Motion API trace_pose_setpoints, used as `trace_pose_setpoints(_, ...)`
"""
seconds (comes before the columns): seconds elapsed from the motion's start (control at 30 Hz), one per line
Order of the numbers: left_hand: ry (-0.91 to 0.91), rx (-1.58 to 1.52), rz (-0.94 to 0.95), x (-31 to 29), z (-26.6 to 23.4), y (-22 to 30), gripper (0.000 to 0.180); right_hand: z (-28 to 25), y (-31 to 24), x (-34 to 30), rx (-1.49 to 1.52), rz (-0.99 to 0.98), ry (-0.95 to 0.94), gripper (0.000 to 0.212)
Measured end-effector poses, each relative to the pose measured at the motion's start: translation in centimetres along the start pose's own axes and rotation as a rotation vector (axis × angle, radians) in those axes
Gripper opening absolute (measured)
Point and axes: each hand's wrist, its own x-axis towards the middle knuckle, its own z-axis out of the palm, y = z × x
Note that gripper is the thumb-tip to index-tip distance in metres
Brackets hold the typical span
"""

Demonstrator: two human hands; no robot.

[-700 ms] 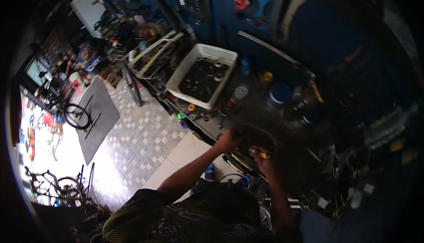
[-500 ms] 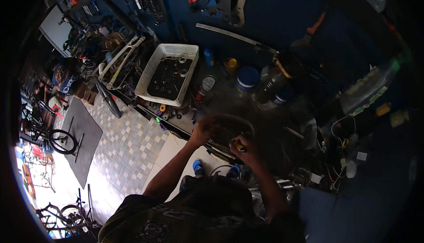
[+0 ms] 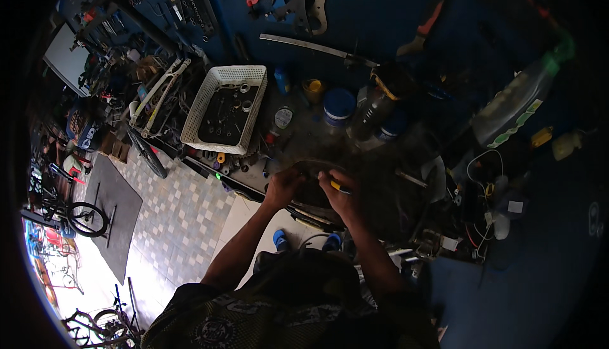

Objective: The person uses a yellow-handled tool to scrape and clean a bicycle chain held in a metal tray on a workbench. The person repeatedly scrapes the chain links and rotates the chain to access different sections.

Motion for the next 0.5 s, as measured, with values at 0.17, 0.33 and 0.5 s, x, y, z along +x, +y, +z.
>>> trace_pose_setpoints(0.17, 0.032, -0.028, 0.011, 0.16, 0.42, -0.33, 0.034, 0.40, 0.16, -0.21, 0.023, -0.039, 0.037, 0.029)
trace_pose_setpoints(0.33, 0.060, 0.002, 0.051, 0.00, 0.46, -0.03, 0.031, 0.64, 0.01, -0.67, 0.132, 0.015, -0.001, 0.029)
trace_pose_setpoints(0.5, 0.051, -0.062, 0.055, 0.20, 0.43, 0.51, 0.029, 0.74, -0.21, -0.98, 0.021, -0.009, 0.088, 0.031)
